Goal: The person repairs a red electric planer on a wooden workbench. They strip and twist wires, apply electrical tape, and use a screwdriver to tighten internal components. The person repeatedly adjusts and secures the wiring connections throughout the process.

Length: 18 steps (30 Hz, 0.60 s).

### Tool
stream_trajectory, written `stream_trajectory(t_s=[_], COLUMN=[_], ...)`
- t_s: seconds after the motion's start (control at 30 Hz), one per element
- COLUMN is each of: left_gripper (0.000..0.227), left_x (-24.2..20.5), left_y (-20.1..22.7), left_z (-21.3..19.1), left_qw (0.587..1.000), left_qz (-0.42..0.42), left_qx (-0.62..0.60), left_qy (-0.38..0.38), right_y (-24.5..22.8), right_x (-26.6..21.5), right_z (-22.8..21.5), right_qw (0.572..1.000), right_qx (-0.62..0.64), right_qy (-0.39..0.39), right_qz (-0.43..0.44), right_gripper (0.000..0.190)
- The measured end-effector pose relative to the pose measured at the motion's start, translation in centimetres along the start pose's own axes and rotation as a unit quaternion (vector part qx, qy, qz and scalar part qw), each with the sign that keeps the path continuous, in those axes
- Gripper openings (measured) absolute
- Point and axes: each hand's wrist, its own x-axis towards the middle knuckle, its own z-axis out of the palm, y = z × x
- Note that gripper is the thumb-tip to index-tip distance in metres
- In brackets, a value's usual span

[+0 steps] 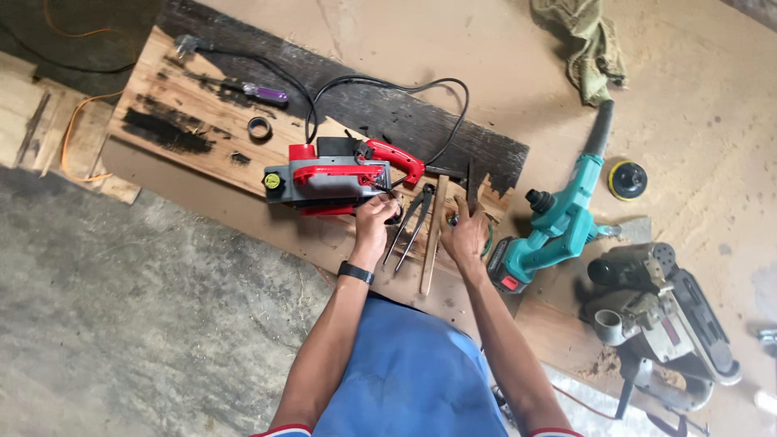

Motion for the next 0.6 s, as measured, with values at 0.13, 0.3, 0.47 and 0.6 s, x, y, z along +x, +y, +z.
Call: stream_trajectory(t_s=[0.13, 0.3, 0.47, 0.6], left_gripper=[0.011, 0.016, 0.011, 0.009], left_x=[-0.9, -1.0, 0.0, -0.2], left_y=[0.8, 2.2, 0.7, 1.9], left_z=[0.4, 0.4, -0.2, -0.9], left_qw=[0.999, 0.995, 0.998, 0.998], left_qz=[0.022, 0.035, 0.025, 0.039], left_qx=[0.049, 0.092, 0.051, 0.057], left_qy=[-0.005, 0.025, -0.011, -0.004], right_y=[0.5, 3.4, 5.2, 2.4], right_x=[-0.3, 0.0, 0.8, 0.3], right_z=[-1.8, 0.3, 1.0, -0.2], right_qw=[0.968, 0.96, 0.962, 0.969], right_qx=[-0.062, -0.084, -0.12, -0.165], right_qy=[-0.229, -0.259, -0.236, -0.175], right_qz=[0.085, 0.063, 0.067, 0.049], right_gripper=[0.09, 0.091, 0.083, 0.065])
